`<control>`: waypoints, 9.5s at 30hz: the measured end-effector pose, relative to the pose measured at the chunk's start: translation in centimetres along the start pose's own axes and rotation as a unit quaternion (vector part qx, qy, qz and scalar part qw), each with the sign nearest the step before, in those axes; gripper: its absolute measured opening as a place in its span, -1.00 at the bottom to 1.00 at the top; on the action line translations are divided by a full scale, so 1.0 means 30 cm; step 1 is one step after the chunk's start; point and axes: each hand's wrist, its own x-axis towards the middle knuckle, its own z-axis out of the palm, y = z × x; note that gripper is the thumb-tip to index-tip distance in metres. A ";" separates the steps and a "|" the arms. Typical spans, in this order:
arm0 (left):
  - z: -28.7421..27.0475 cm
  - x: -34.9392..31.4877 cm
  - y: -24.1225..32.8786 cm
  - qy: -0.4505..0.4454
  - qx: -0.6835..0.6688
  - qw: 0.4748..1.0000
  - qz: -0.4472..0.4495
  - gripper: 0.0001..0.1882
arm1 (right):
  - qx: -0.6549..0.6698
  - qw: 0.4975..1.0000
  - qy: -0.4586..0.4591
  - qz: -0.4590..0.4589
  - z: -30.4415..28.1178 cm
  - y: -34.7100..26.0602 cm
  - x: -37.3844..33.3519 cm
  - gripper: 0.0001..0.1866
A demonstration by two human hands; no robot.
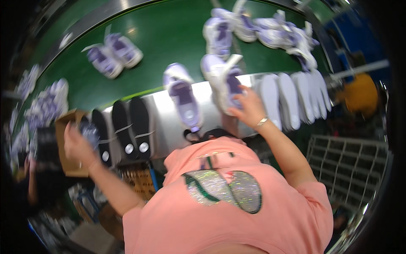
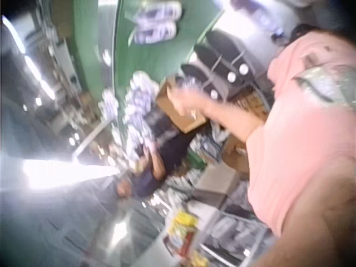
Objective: The person retrieves a stack of white shoe insoles from a shelf and places them on a conveyor belt, then matches them with corresponding purple and white sneakers by placing an insole inside each shoe.
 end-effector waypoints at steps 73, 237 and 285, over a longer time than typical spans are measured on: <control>0.403 -0.601 0.945 -0.492 -0.380 0.779 0.082 -0.68 | -0.235 0.893 -0.382 0.025 0.000 0.027 0.182 -0.74; 0.273 -0.585 1.010 -0.399 -0.385 0.807 0.202 -0.66 | -0.113 0.967 0.085 0.211 -0.273 0.501 -0.245 -0.55; 0.321 -0.696 1.037 -0.408 -0.433 0.800 0.074 -0.63 | -0.257 0.942 -0.195 -0.089 -0.237 0.060 -0.005 -0.74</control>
